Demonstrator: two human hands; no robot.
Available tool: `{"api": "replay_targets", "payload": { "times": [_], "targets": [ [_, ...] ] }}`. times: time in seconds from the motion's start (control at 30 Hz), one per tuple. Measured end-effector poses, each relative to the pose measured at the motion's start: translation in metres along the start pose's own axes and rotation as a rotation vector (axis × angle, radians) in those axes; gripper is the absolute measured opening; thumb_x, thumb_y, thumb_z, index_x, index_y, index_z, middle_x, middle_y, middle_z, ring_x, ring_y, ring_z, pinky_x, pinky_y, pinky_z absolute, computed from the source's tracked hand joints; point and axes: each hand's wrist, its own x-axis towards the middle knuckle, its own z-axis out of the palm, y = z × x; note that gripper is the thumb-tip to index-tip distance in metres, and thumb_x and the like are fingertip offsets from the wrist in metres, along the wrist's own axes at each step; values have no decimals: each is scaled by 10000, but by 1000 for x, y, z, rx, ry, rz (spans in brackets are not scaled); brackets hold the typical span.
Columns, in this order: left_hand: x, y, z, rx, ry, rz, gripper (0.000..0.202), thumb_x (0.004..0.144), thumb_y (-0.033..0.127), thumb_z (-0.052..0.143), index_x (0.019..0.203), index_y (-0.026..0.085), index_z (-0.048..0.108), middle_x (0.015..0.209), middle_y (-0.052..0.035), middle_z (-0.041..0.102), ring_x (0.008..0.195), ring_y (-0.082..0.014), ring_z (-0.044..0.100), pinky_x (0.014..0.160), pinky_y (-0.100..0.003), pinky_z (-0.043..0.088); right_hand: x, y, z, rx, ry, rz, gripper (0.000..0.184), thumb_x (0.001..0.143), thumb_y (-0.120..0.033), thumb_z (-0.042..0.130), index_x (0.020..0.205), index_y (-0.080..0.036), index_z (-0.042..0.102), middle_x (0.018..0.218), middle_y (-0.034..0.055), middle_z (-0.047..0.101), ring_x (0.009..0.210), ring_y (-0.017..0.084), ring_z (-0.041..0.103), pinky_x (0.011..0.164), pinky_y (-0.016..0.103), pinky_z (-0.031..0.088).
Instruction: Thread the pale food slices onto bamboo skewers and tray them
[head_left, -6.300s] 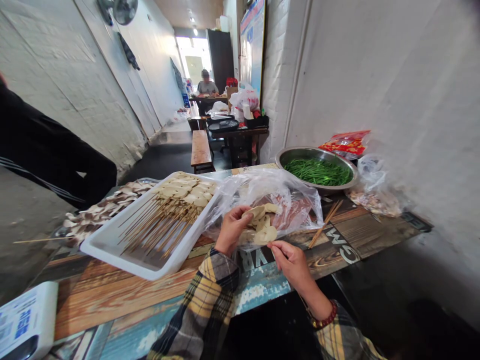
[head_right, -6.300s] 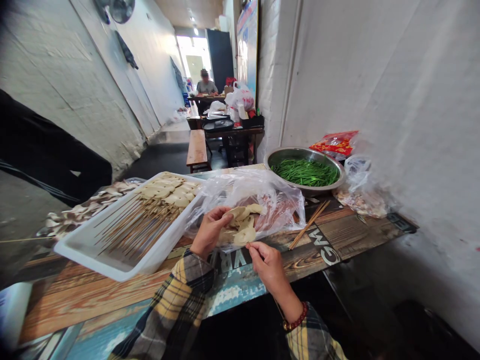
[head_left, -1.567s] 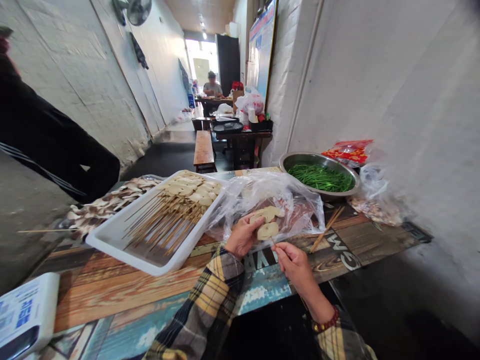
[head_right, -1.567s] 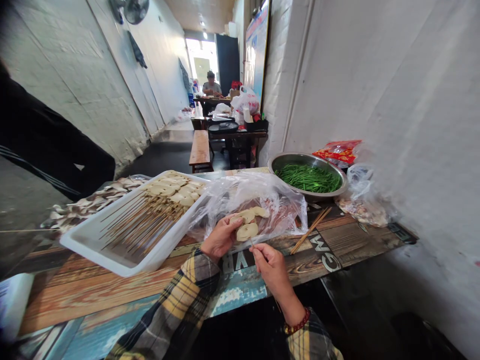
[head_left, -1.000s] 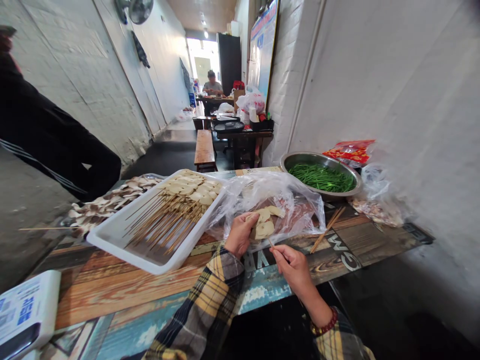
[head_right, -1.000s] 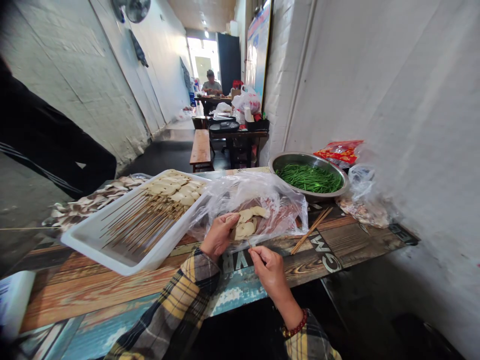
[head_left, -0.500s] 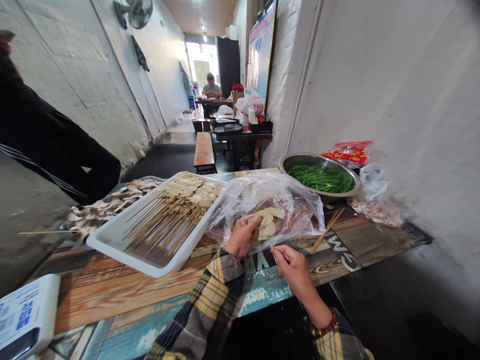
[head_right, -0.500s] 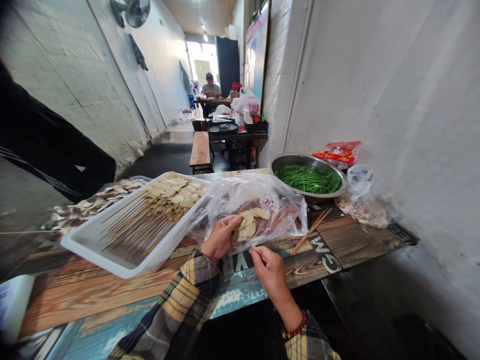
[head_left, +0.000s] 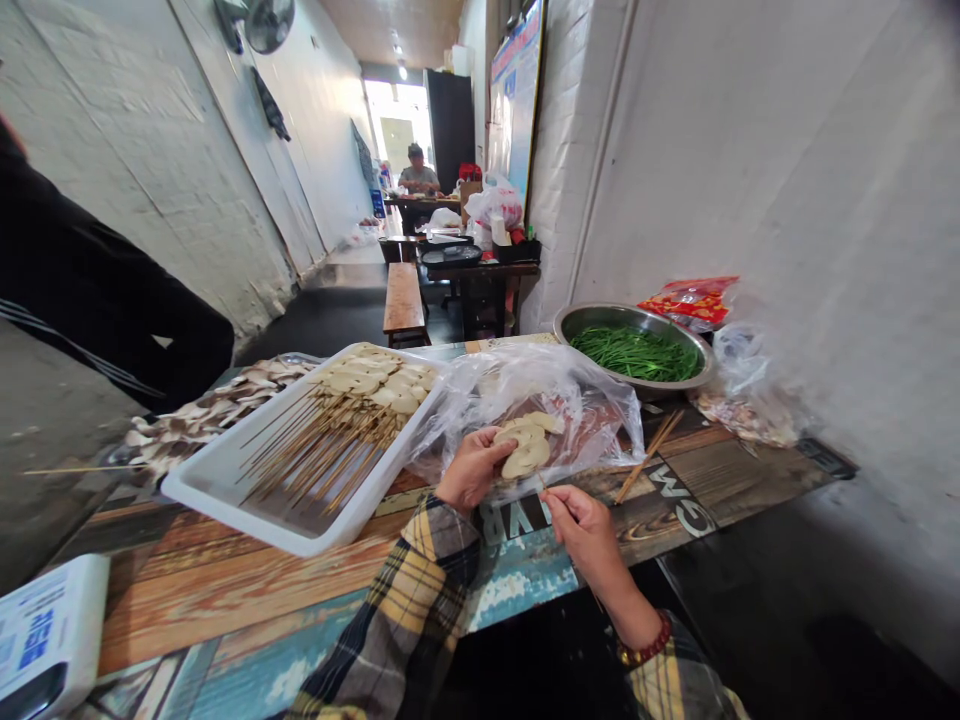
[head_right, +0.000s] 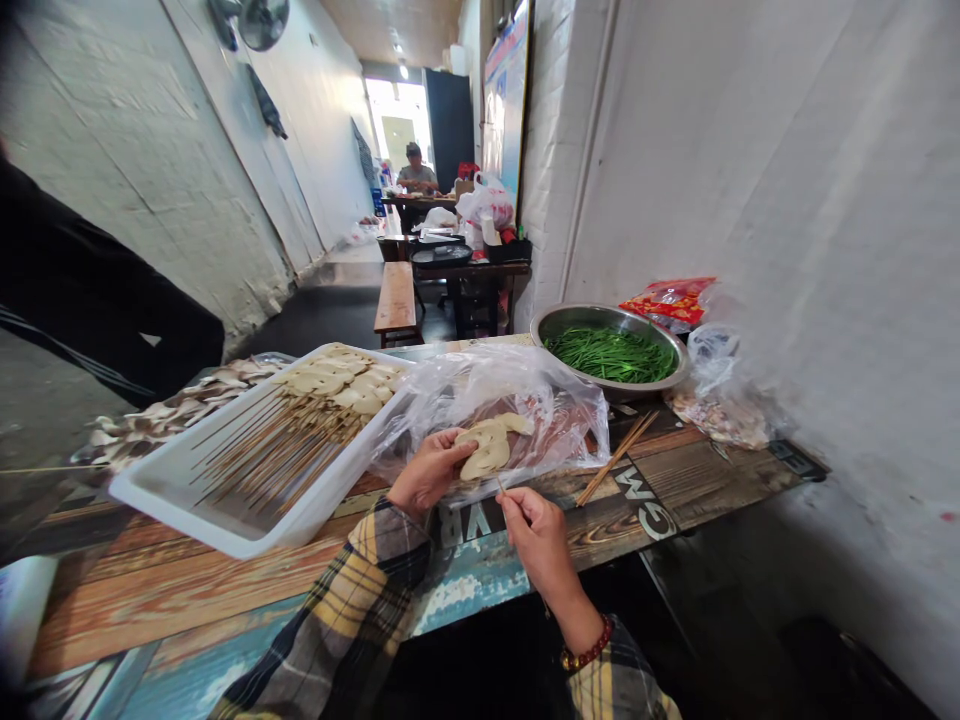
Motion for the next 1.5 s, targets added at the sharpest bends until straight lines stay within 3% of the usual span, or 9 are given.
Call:
{"api": "replay_targets", "payload": {
  "times": [0.27,0.47,0.7,0.9,1.03,1.17,1.27,1.33,1.5],
  "targets": [
    [-1,6,-6,-7,-104,-54,416,535,276,868,872,124,678,747,-33,694,581,-108,604,556,-207,469,-1,1,-2,53,-8,13,304,892,-416,542,843,-144,667,466,-61,459,431,95,412,449,212,308],
    [1,4,-5,5,-60,-51,364,541,295,860,792,135,651,650,3,652,489,-86,557,474,-194,438,-1,0,-2,46,-25,4,305,885,-415,549,850,-144,685,465,-60,469,428,96,424,458,212,324],
    [-1,3,-5,33,-102,-53,328,609,399,822,708,131,663,626,-11,640,529,-95,558,513,-200,454,-1,-1,-2,71,-2,21,332,881,-442,550,847,-145,695,465,-57,455,437,102,418,452,216,319],
    [4,-5,-1,-127,-55,31,444,672,450,778,976,134,705,913,-90,717,779,-167,660,704,-260,515,-2,2,-2,101,6,19,306,882,-417,554,868,-143,691,461,-59,461,427,96,413,444,211,313],
    [5,-7,-1,-225,-5,22,434,730,507,712,961,139,702,934,-106,724,780,-192,673,692,-288,531,-3,3,-4,103,-21,5,301,888,-409,543,866,-147,689,462,-62,465,422,97,424,452,214,324],
    [2,-6,4,-243,-109,-26,487,724,515,712,1018,127,697,994,-124,723,835,-226,680,728,-318,538,-3,3,-4,83,-47,14,306,890,-412,537,868,-146,687,448,-66,460,411,94,417,450,212,322],
    [-1,-6,10,-207,-149,-33,512,642,393,811,1058,120,690,985,-117,728,799,-203,682,721,-288,530,-2,1,-2,34,-38,12,305,895,-407,530,855,-144,679,455,-63,463,420,97,429,454,211,322],
    [-2,-6,13,-186,-120,-12,506,609,340,836,1039,115,695,932,-105,735,741,-177,677,690,-262,520,-2,0,0,-13,-34,0,304,900,-401,521,845,-144,676,466,-58,472,429,101,444,463,213,330],
    [0,-8,13,-172,8,50,431,608,386,825,915,107,709,787,-73,727,633,-145,648,606,-235,493,-1,-1,2,-105,-58,-27,301,907,-386,507,867,-147,685,481,-48,498,442,108,472,480,217,347]
  ]
}}
